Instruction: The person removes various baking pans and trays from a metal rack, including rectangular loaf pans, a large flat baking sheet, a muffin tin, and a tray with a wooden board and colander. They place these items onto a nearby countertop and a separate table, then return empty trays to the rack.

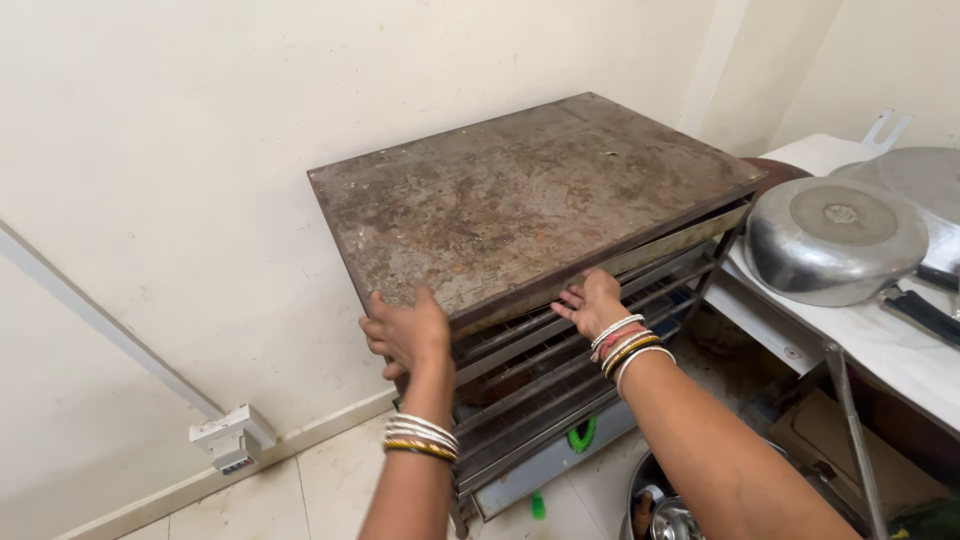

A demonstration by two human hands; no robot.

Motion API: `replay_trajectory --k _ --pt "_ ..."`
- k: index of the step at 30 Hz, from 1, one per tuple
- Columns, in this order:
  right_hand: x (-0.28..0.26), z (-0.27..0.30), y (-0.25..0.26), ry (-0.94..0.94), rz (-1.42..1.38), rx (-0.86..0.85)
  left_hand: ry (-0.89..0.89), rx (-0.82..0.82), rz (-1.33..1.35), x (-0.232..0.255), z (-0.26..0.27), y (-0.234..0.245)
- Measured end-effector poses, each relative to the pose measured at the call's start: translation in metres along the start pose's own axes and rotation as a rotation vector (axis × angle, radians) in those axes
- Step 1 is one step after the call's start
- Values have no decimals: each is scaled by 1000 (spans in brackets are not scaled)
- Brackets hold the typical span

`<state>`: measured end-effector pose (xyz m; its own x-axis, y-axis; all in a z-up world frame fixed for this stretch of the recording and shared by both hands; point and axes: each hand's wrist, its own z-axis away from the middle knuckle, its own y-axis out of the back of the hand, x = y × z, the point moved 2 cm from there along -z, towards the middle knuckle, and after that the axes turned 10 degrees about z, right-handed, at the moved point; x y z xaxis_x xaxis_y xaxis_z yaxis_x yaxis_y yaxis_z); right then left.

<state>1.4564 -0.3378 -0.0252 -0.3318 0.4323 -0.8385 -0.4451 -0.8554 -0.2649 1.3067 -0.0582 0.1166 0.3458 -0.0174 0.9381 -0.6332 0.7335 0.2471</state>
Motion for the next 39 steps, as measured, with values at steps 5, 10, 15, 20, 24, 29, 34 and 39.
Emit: replay_trajectory --k 5,10,15,20,24,29,34,39 --pt "26 -33 6 -1 25 80 -679 -38 -82 -8 71 -25" --pt "26 -20 11 12 122 141 -649 -562 -389 -42 95 -63" --pt "20 -10 10 5 242 183 -1095 -265 -620 -75 52 -70" --pt "10 7 1 65 295 234 -878 -352 -775 -97 20 -72" --pt "-2 37 -5 180 366 281 -1039 -166 -723 -92 23 -69" --pt "-11 58 -2 336 489 333 -1082 -153 -623 -90 32 -66" --pt "1 44 7 412 549 325 -1088 -207 -608 -97 32 -64" --pt "4 27 38 312 405 171 -1128 -208 -538 -100 35 -70"
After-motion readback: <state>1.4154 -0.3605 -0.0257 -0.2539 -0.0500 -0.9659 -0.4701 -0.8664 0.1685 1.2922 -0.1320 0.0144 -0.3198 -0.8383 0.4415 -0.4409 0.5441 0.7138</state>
